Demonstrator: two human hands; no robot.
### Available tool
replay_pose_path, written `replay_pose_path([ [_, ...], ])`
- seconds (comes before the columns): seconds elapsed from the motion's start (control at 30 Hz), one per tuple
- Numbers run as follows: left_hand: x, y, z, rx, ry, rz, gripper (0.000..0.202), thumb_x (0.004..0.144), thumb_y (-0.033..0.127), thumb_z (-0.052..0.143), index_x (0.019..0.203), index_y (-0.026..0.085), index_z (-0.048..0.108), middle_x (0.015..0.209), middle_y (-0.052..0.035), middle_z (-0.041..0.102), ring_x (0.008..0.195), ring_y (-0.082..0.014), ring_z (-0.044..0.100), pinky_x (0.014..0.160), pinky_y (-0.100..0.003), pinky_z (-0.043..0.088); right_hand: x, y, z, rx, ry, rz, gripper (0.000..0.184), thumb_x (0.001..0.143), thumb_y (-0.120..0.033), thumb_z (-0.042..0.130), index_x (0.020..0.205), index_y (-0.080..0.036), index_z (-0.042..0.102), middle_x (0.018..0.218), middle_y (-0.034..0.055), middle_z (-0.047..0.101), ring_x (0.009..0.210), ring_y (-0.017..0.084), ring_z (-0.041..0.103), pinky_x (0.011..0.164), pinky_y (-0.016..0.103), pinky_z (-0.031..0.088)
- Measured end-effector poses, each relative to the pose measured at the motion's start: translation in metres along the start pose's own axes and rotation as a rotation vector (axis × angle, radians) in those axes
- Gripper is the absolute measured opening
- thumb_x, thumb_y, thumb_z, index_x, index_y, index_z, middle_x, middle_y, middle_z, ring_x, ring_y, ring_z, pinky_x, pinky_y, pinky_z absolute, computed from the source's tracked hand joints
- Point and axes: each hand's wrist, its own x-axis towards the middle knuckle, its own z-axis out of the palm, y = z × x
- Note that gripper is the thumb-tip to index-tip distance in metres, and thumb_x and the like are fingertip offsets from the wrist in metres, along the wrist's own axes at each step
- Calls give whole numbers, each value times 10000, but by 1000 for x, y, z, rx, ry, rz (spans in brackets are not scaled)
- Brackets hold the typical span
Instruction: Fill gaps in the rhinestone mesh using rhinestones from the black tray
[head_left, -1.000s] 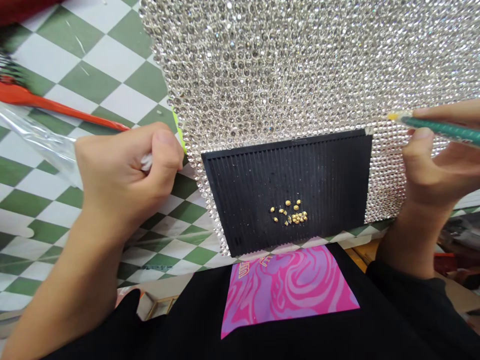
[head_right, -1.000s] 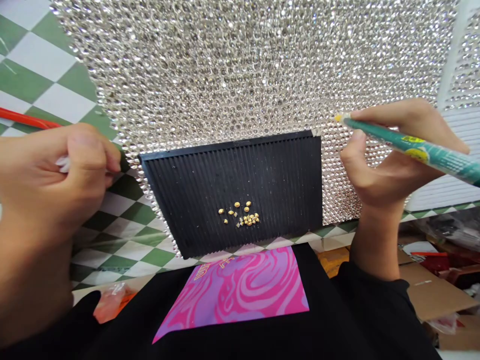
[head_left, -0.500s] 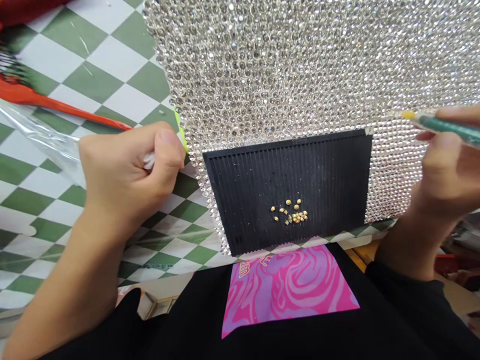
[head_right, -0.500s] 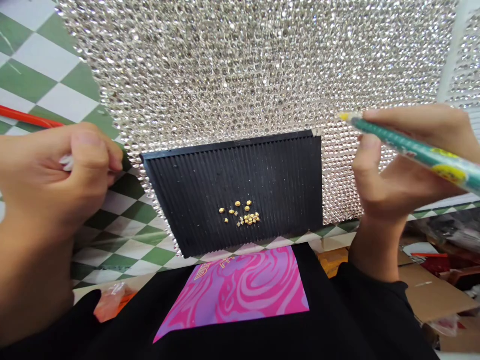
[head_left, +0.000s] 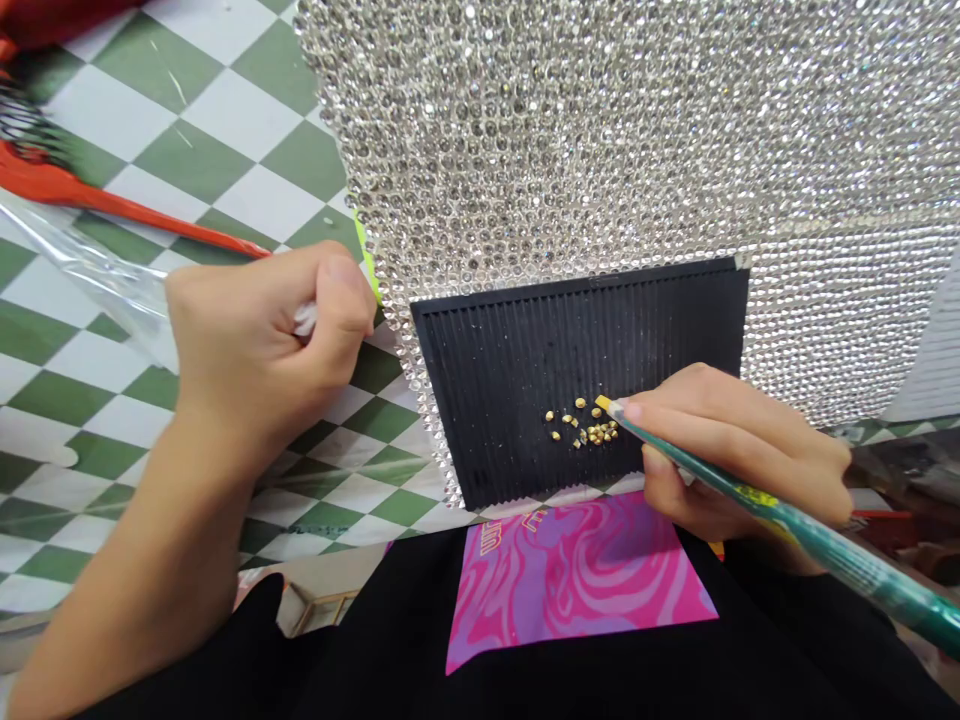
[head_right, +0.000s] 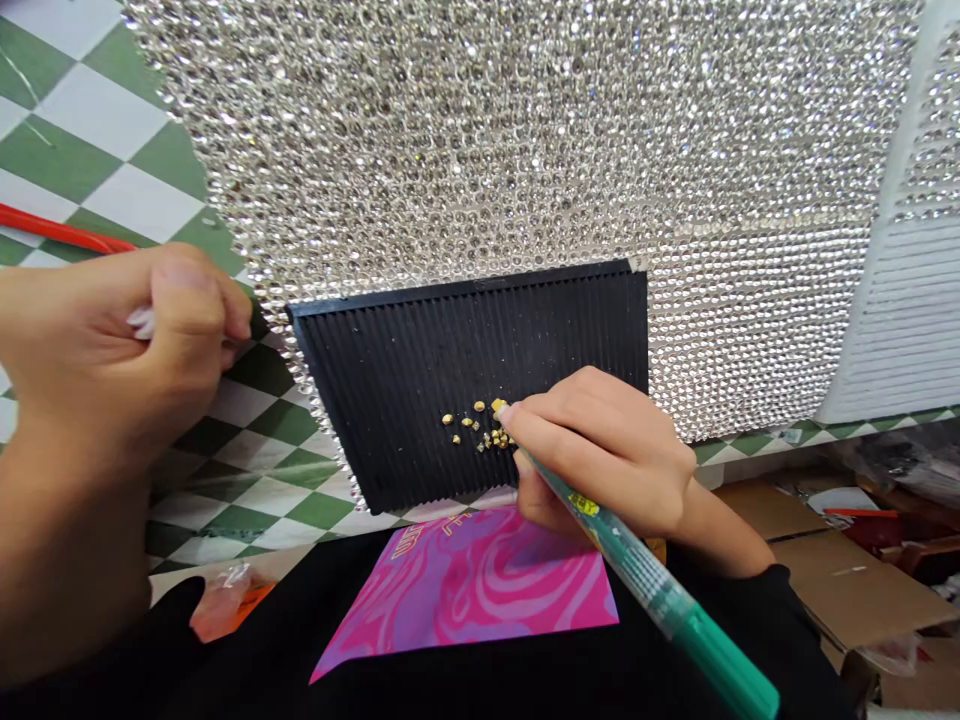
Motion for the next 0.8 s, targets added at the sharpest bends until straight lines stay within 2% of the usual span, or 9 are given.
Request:
replay_pose_path([
  [0.1, 0, 0, 0, 7, 0, -6, 438, 931, 311, 425, 528, 147, 466, 436, 71, 328, 415, 21, 290, 468, -165, 187, -2, -1, 1, 45, 6, 14, 247, 748, 43, 628, 981, -38, 646, 816, 105, 669, 749, 162, 631, 614, 331, 527],
  [0.27, 0, 1, 1, 5, 1, -9, 424, 928, 293, 428, 532, 148, 470, 441, 74, 333, 417, 20, 273, 470, -166, 190, -3, -1, 1, 44, 8, 37, 240, 756, 29, 613, 977, -58, 645, 796, 87, 654, 731, 155, 616, 595, 327, 513],
  [0.53, -1, 3, 0, 13, -7, -15, 429, 934, 304, 420, 535, 151, 462, 448, 75, 357, 424, 20, 286, 480, -171, 203, -9, 5, 9, 18, 140, -17, 190, 741, 1, 596, 911, -57, 658, 754, 85, 652, 662, 152, 610, 547, 321, 489],
  [0.7, -1, 4, 0, 29, -2, -22, 436, 938, 313, 408, 536, 155, 464, 455, 75, 372, 431, 16, 306, 488, -174, 215, -6, 4, 5, 26, 48, -22, 209, 753, 7, 587, 921, -96, 655, 791, 90, 668, 708, 163, 631, 565, 329, 519],
  [0.8, 0, 3, 0, 3, 14, -14, 427, 920, 304, 428, 520, 159, 463, 438, 74, 363, 416, 12, 287, 467, -188, 206, -4, 5, 3, 38, 42, -86, 195, 729, 25, 607, 892, -62, 670, 778, 116, 671, 696, 173, 629, 546, 326, 515],
])
